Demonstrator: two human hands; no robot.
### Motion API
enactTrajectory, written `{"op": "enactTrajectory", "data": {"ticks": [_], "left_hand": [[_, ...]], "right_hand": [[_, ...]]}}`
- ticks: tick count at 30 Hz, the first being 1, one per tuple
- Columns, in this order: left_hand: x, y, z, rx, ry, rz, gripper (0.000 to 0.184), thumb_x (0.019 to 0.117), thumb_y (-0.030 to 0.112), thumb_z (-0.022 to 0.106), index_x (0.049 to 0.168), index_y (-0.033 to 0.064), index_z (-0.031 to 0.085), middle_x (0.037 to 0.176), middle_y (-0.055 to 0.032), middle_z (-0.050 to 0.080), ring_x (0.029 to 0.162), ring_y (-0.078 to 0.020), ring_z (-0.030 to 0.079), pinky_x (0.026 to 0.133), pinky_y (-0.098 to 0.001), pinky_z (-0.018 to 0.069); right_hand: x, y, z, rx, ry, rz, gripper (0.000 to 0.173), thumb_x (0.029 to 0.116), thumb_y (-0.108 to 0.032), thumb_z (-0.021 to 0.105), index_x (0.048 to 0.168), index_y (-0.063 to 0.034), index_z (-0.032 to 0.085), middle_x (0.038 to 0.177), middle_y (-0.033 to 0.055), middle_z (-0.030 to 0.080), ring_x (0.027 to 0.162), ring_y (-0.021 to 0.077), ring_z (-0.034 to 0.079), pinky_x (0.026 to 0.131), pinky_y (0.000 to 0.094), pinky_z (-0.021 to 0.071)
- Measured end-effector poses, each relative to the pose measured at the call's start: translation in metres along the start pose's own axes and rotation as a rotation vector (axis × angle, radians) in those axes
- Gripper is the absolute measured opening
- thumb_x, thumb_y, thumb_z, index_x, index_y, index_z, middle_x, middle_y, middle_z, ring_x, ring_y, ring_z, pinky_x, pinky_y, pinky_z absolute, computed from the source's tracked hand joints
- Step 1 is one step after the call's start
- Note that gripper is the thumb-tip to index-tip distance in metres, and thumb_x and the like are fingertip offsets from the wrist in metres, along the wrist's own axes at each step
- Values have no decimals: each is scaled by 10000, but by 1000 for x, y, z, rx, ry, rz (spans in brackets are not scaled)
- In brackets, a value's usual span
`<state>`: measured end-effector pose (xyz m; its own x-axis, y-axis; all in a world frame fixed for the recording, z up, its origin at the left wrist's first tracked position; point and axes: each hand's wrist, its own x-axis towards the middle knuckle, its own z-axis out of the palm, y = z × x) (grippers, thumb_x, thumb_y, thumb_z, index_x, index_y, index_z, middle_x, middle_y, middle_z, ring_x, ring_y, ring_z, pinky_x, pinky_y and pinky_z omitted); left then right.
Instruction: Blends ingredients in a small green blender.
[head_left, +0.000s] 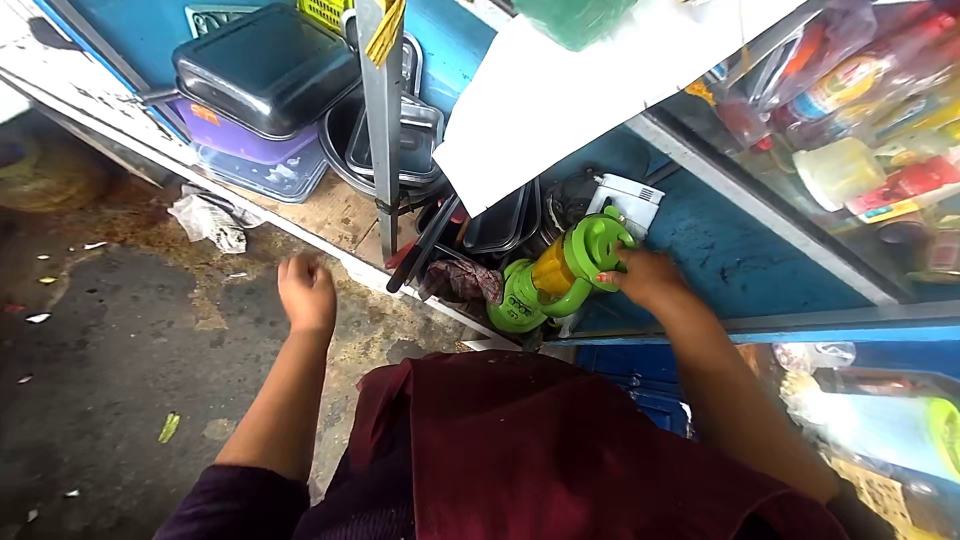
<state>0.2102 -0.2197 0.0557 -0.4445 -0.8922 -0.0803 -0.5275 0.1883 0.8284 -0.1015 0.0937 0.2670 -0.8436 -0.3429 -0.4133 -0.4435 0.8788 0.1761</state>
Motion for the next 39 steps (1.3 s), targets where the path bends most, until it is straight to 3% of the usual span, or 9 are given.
{"op": "enactTrajectory", "data": {"ticks": [5, 8, 11, 13, 17, 19, 27, 30, 39], "left_hand": [[41, 126, -16, -173, 149, 599, 476, 1059, 214, 322, 1371, -70, 542, 1272, -275, 592, 1203, -331, 567, 1068, -445, 436], [54, 175, -7, -320, 221, 787, 562, 1077, 314, 257, 1358, -77, 547, 1234, -224, 598, 1190, -273, 556, 1076, -419, 418], [61, 197, 10, -493, 240, 765, 579, 1052, 347, 272, 1305, -95, 547, 1301, -238, 542, 1271, -259, 507, 1121, -403, 375], [65, 205, 17, -550, 248, 739, 542, 1046, 328, 283, 1265, -79, 564, 1274, -228, 543, 1236, -247, 521, 1083, -391, 405], [75, 207, 24, -547, 271, 770, 420, 1032, 257, 294, 957, 23, 635, 900, -70, 628, 933, -140, 620, 877, -352, 492], [80, 207, 26, -496, 303, 792, 427, 1036, 227, 289, 875, 43, 639, 800, -35, 626, 826, -113, 617, 802, -341, 495], [85, 199, 43, -375, 496, 796, 475, 1053, 312, 314, 893, 25, 656, 827, -99, 639, 866, -178, 627, 834, -380, 478], [89, 198, 45, -322, 539, 817, 515, 1079, 355, 285, 898, 21, 633, 804, -84, 619, 810, -158, 611, 780, -359, 486], [92, 197, 47, -313, 585, 860, 472, 1084, 307, 309, 888, 11, 619, 777, -82, 608, 766, -148, 598, 735, -339, 481]], "right_hand": [[3, 4, 0, 0, -1, -40, 720, 987, -420, 695, 1542, -24, 464, 1517, 310, 477, 1352, 568, 460, 1060, 724, 393], [3, 4, -2, -6, -14, -46, 705, 997, -395, 687, 1549, -23, 453, 1539, 315, 449, 1371, 582, 430, 1071, 742, 367], [1, 4, -3, -2, -8, -51, 705, 997, -392, 688, 1546, -15, 455, 1527, 333, 453, 1357, 592, 440, 1065, 753, 365], [2, 4, -3, -9, -1, -56, 710, 992, -392, 695, 1541, -8, 458, 1493, 355, 473, 1324, 602, 467, 1047, 757, 378], [3, 6, -3, -7, 7, -62, 722, 987, -398, 702, 1535, 6, 460, 1501, 356, 463, 1338, 604, 450, 1051, 758, 373], [3, 6, -3, -15, 7, -68, 717, 987, -397, 703, 1526, 13, 469, 1509, 359, 452, 1337, 606, 449, 1048, 757, 374], [-1, 1, -6, -43, -4, -53, 720, 987, -396, 701, 1535, 3, 459, 1503, 343, 465, 1331, 602, 455, 1031, 747, 399], [0, 1, -6, -44, -2, -57, 726, 982, -392, 710, 1533, 7, 457, 1482, 346, 478, 1327, 598, 459, 1032, 742, 402], [-1, 7, 4, -37, 56, -96, 708, 994, -383, 695, 1523, 26, 461, 1503, 358, 453, 1335, 589, 459, 1033, 735, 406]]}}
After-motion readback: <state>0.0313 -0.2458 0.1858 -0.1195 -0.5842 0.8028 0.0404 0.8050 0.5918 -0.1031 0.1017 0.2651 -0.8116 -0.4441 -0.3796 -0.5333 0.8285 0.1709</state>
